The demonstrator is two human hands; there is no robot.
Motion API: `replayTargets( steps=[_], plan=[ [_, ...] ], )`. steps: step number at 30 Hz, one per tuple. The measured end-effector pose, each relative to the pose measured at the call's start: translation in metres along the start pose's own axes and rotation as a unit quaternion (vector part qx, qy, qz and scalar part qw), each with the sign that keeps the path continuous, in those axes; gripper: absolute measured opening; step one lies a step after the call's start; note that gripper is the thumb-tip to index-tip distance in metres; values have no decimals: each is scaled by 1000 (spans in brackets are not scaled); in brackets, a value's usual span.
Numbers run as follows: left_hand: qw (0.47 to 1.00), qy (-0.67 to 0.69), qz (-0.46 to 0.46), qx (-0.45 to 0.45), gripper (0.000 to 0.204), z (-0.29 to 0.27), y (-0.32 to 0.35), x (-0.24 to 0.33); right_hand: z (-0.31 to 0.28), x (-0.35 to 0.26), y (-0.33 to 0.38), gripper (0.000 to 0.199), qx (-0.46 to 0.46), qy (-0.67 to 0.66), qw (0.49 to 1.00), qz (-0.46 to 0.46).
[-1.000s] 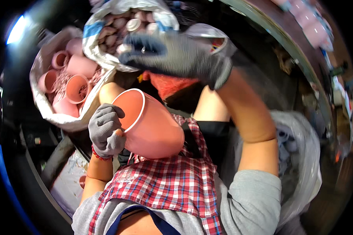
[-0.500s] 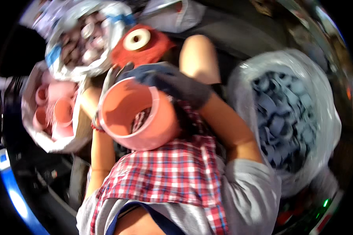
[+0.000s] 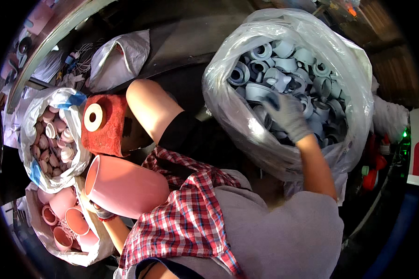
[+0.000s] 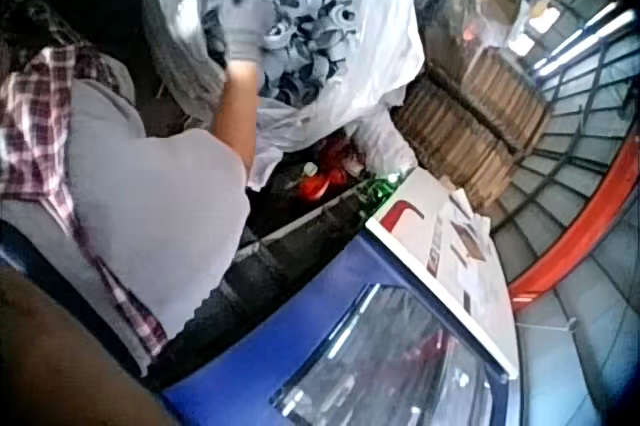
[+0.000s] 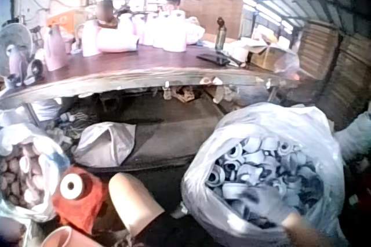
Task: The person assembles thermoses by placing the lids onto the bodies and pressing them into place by hand.
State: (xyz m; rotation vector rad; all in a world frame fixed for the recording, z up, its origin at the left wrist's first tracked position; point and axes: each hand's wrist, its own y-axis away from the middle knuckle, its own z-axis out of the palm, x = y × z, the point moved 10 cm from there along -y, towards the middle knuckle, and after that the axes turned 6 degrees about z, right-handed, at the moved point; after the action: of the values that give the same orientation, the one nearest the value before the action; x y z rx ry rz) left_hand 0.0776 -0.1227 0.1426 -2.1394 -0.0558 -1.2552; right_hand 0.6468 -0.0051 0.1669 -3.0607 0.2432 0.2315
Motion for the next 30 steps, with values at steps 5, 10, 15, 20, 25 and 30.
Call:
replayTargets(
  steps=[5, 10, 15, 20, 25, 30],
  plan=[
    [995, -81, 37, 38, 74, -13, 6, -12, -17, 199, -5, 58, -19, 229, 944, 238],
    [997, -74, -2, 31, 79, 1, -12, 14, -21, 229, 0, 64, -115, 208, 941, 242],
    [998, -62, 20, 0, 77, 2, -7, 4, 61, 289, 17, 94, -239, 113, 938, 224],
    [999, -49, 12, 0, 72, -2, -2, 6, 103, 283, 17, 77, -191, -227, 914, 278],
    [997, 55, -51, -23, 81, 2, 6, -4, 64, 191, -2, 63, -27, -337, 908, 245],
    [921, 321, -212, -56, 103, 17, 20, -5, 41, 125, -2, 69, -43, -334, 908, 251]
  ],
)
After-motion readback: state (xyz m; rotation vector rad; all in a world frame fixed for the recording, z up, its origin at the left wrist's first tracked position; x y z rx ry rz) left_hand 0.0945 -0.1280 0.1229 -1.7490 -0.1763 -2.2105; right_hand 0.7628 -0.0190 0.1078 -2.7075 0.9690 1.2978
